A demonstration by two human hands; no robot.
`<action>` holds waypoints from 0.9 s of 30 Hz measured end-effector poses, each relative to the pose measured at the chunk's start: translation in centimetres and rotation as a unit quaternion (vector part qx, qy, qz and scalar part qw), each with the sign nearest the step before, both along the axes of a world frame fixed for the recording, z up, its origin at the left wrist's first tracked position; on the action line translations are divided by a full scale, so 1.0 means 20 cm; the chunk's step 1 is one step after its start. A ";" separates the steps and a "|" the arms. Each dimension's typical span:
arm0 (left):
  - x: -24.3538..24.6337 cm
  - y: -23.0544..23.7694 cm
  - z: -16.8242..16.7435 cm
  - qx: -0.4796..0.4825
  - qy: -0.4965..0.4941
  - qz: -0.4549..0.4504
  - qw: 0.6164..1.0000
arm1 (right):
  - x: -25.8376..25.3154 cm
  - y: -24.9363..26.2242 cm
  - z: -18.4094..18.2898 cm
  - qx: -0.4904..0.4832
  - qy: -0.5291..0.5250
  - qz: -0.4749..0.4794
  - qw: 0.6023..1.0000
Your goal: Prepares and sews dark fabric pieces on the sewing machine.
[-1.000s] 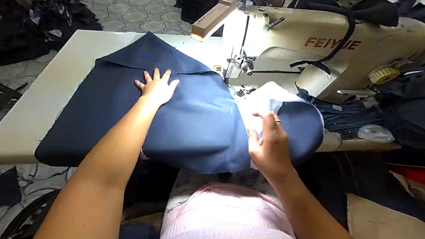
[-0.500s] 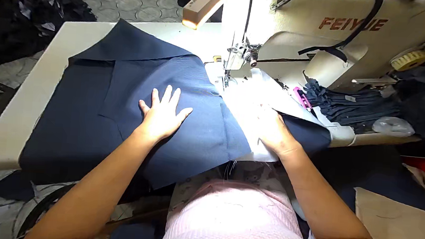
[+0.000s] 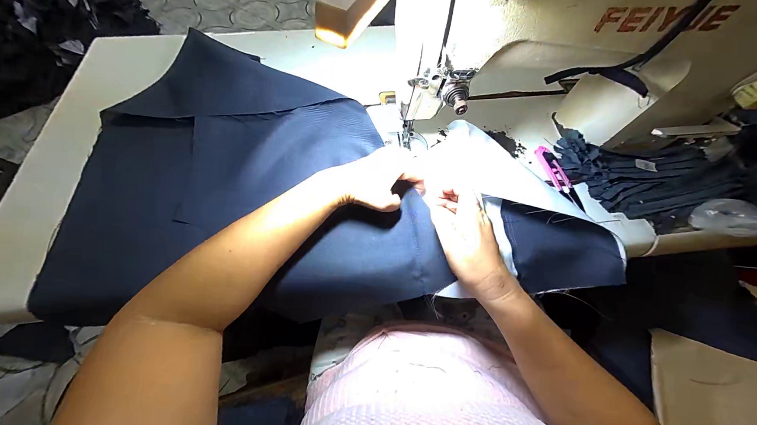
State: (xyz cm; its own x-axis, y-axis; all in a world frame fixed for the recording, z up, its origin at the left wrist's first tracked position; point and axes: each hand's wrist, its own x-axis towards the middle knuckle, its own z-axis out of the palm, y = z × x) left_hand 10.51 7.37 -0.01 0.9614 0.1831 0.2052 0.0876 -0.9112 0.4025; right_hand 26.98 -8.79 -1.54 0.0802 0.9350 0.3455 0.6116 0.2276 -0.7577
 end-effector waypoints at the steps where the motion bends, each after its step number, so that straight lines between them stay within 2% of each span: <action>1: -0.01 0.01 -0.02 -0.008 -0.008 -0.001 1.000 | -0.01 0.01 0.02 -0.012 -0.019 0.012 1.000; 6: -0.04 0.02 -0.07 -0.059 -0.058 -0.007 0.997 | -0.05 0.07 0.05 0.042 -0.073 0.027 0.996; 13: -0.11 0.07 -0.06 -0.208 -0.102 -0.031 0.972 | 0.03 0.03 0.05 -0.063 -0.145 0.011 0.987; 23: -0.07 0.07 -0.04 -0.146 -0.041 -0.044 0.988 | 0.02 0.04 0.11 -0.135 -0.228 0.043 0.963; 27: -0.07 0.06 -0.03 -0.137 -0.034 -0.040 0.989 | -0.05 0.09 0.14 -0.104 -0.218 0.015 0.970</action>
